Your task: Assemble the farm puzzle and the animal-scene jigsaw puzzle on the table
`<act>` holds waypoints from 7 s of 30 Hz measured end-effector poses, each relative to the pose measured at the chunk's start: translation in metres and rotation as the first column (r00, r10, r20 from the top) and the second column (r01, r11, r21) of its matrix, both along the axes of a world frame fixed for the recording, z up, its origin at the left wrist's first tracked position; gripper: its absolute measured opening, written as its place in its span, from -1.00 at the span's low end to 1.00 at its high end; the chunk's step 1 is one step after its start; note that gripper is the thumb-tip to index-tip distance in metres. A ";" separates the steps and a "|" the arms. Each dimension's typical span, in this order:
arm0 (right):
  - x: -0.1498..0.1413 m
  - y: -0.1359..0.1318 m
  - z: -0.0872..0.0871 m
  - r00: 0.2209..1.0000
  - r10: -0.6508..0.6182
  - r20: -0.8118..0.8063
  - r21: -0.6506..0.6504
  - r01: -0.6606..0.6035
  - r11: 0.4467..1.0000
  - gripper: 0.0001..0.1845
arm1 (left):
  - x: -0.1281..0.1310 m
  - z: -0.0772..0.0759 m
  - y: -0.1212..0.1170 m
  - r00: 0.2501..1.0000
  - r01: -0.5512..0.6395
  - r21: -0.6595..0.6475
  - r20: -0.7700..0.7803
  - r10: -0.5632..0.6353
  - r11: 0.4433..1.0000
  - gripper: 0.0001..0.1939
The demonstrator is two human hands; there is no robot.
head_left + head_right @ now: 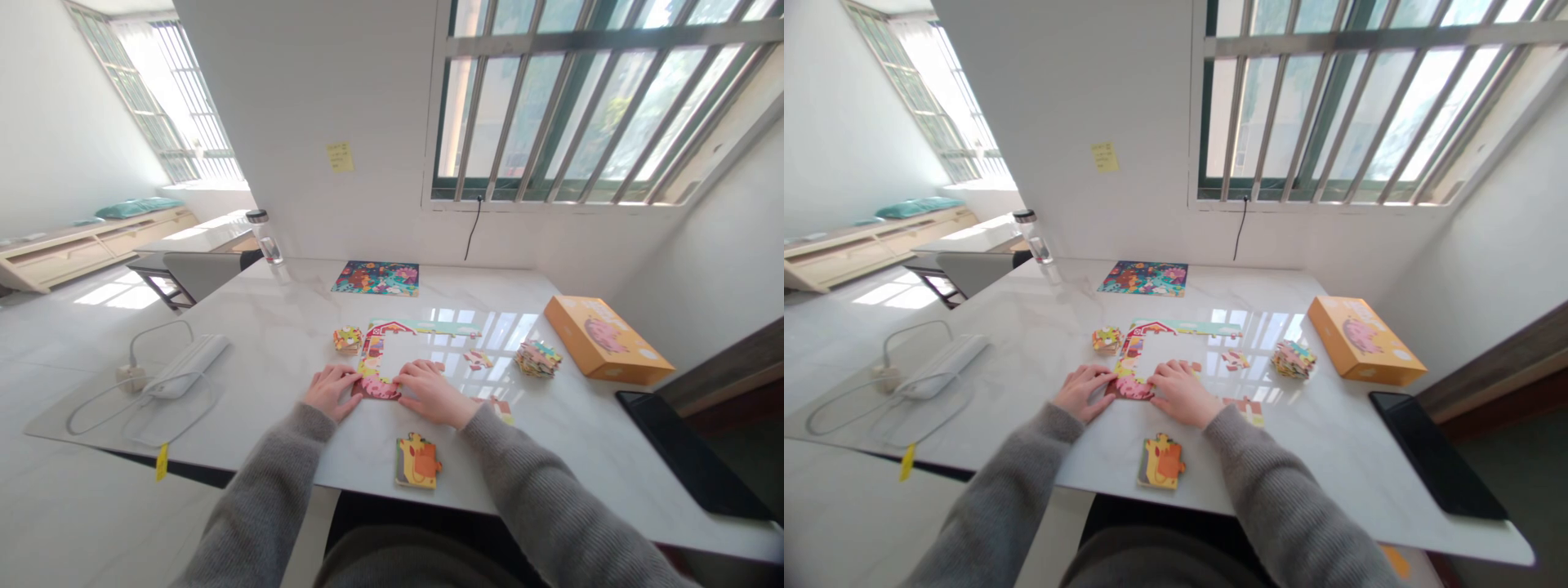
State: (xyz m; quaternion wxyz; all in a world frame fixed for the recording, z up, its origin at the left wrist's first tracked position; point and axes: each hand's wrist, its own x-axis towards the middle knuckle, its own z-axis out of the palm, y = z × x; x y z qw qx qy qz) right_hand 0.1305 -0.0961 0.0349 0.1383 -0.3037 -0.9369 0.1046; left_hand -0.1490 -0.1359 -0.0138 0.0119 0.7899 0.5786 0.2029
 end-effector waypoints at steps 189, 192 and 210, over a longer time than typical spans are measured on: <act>0.060 -0.019 -0.008 0.974 -0.199 -0.109 -0.008 0.200 0.980 -0.73 | 0.048 0.003 0.003 0.943 0.324 0.030 0.063 -0.325 0.946 -0.60; 0.061 -0.020 -0.008 0.977 -0.181 -0.111 0.006 0.183 0.983 -0.81 | 0.047 0.003 0.003 0.945 0.324 0.034 0.047 -0.325 0.946 -0.60; 0.112 -0.026 -0.015 0.882 -0.328 -0.339 0.090 0.377 0.922 -0.81 | 0.114 0.026 0.030 0.854 0.500 0.015 0.159 -0.496 0.866 -0.78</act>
